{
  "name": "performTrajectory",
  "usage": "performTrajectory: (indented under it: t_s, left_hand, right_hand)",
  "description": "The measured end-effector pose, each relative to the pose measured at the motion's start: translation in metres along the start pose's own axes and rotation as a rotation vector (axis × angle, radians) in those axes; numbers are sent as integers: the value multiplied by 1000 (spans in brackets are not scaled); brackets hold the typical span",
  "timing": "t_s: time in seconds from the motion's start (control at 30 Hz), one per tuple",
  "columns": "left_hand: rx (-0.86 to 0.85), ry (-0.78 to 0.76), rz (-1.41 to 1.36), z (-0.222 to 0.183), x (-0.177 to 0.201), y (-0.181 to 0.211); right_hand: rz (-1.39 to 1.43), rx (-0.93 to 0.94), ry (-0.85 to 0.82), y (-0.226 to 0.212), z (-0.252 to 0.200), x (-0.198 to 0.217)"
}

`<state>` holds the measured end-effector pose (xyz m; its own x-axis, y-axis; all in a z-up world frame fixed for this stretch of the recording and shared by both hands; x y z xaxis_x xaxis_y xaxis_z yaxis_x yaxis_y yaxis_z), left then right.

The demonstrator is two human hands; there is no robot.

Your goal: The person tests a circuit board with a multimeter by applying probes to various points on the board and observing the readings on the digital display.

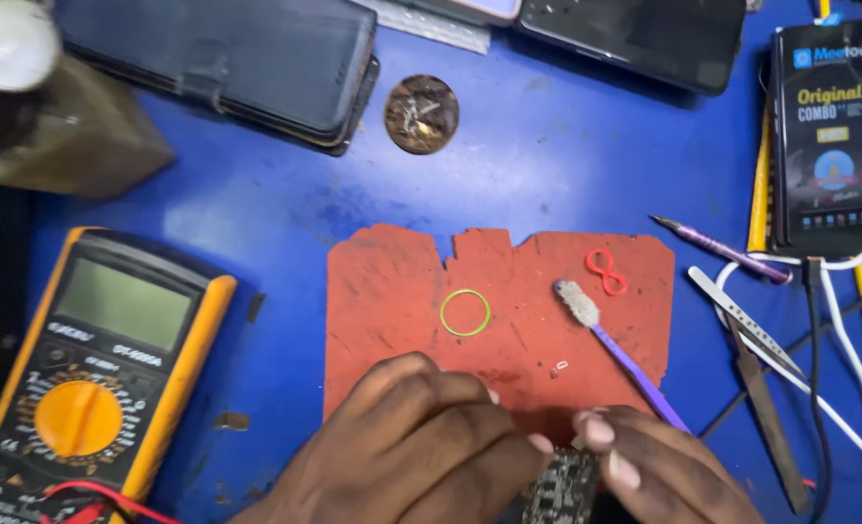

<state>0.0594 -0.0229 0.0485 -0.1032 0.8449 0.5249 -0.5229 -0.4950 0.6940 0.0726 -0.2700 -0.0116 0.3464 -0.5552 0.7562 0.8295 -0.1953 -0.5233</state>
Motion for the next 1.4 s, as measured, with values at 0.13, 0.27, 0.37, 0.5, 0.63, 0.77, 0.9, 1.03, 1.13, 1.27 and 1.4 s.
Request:
performTrajectory:
  t_s: [0.13, 0.27, 0.37, 0.5, 0.63, 0.77, 0.9, 1.03, 1.13, 1.27, 1.4]
  left_hand:
    - [2, 44, 72, 0, -5, 0]
    - [19, 39, 135, -11, -21, -6]
    - [27, 30, 158, -16, -25, -11]
    - [62, 50, 182, -19, -28, -13]
    - [62, 21, 192, -21, -31, -15]
    - [39, -48, 189, -14, -31, -17]
    - [97, -93, -13, -6, -17, -20]
    - [100, -77, 37, 1, -6, -12]
    - [78, -104, 26, 2, -4, -6]
    - [95, -71, 60, 2, -1, -1]
    - [82, -52, 102, 4, 2, 1]
  right_hand:
    - [225, -159, -18, 19, -10, -9]
    - [162, -299, -21, 27, -29, -10]
    - [159, -245, -53, 33, -37, -22]
    - [127, -245, 45, 30, -46, -26]
    - [148, -239, -17, 36, -38, -23]
    - [221, -348, 37, 26, -12, -23]
    - [293, -94, 487, -8, 29, -11]
    - [271, -41, 411, -2, 48, -3]
    - [177, -47, 403, -3, 47, 0]
    - [225, -58, 323, -5, 50, -4]
    - [225, -56, 324, -9, 54, -5]
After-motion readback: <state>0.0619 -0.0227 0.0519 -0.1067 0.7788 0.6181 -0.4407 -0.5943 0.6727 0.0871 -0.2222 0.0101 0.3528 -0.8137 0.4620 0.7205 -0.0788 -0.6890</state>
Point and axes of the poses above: each hand's wrist, its own z-axis towards the middle knuckle, its own x-axis out of the back of the hand, y = z × x, the point moved 8 cm from there along z, towards the middle knuckle, and after that the axes turned 10 degrees about x, right-handed, at the moved point
